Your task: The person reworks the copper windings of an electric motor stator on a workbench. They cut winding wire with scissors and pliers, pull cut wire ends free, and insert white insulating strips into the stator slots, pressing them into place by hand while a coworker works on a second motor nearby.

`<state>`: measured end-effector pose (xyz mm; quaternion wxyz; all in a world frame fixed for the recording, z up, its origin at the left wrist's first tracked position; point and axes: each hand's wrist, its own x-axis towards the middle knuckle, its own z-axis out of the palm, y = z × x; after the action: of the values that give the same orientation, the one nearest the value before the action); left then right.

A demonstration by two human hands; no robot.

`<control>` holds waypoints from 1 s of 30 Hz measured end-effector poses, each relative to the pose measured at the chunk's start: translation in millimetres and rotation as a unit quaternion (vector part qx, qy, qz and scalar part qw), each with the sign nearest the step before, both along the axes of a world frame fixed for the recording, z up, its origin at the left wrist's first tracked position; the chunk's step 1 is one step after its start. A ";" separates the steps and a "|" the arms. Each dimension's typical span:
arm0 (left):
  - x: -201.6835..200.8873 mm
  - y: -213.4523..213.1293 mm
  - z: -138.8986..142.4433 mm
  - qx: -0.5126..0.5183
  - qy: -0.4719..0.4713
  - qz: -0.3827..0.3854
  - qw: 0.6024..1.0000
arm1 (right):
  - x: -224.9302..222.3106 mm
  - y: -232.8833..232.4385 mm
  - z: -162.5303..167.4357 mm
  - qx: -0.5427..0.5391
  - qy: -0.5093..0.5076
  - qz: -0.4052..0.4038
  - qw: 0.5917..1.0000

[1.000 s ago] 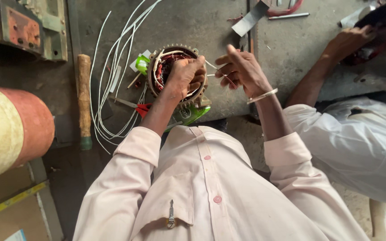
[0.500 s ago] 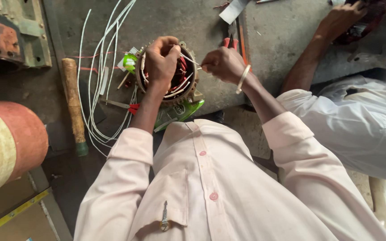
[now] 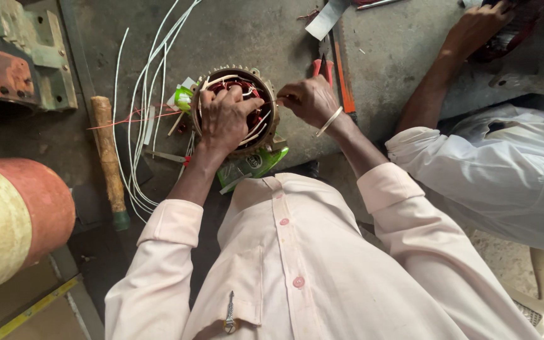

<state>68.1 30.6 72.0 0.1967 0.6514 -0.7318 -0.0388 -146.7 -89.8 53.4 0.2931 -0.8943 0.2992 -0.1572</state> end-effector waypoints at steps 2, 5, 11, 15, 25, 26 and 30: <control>2.1 3.7 -4.8 -0.004 -0.006 0.007 1.000 | -2.9 3.2 -13.9 0.035 -0.026 -0.027 0.999; 8.4 7.8 -11.2 -0.004 -0.004 0.016 1.000 | -8.4 4.2 -33.1 0.048 -0.074 -0.065 0.994; 24.8 12.2 -17.7 -0.054 -0.020 -0.018 0.998 | -11.8 15.9 -57.0 0.044 -0.023 -0.041 0.998; 34.7 9.1 -17.3 -0.077 -0.057 -0.030 0.995 | -14.9 29.5 -63.7 0.061 0.002 -0.064 0.996; 20.1 1.2 -13.4 -0.049 -0.065 -0.013 0.997 | -19.6 34.3 -74.1 0.059 -0.032 -0.096 0.993; 18.9 2.7 -11.2 -0.046 -0.070 -0.009 0.996 | -19.1 34.8 -74.7 0.063 -0.029 -0.099 0.993; 11.6 7.5 -0.7 -0.010 -0.095 -0.007 0.995 | -17.8 36.2 -75.2 0.071 -0.031 -0.109 0.991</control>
<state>79.7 38.2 71.3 0.1326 0.6451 -0.7519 0.0293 -164.5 -53.6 -21.8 0.3464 -0.8279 0.3962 -0.1942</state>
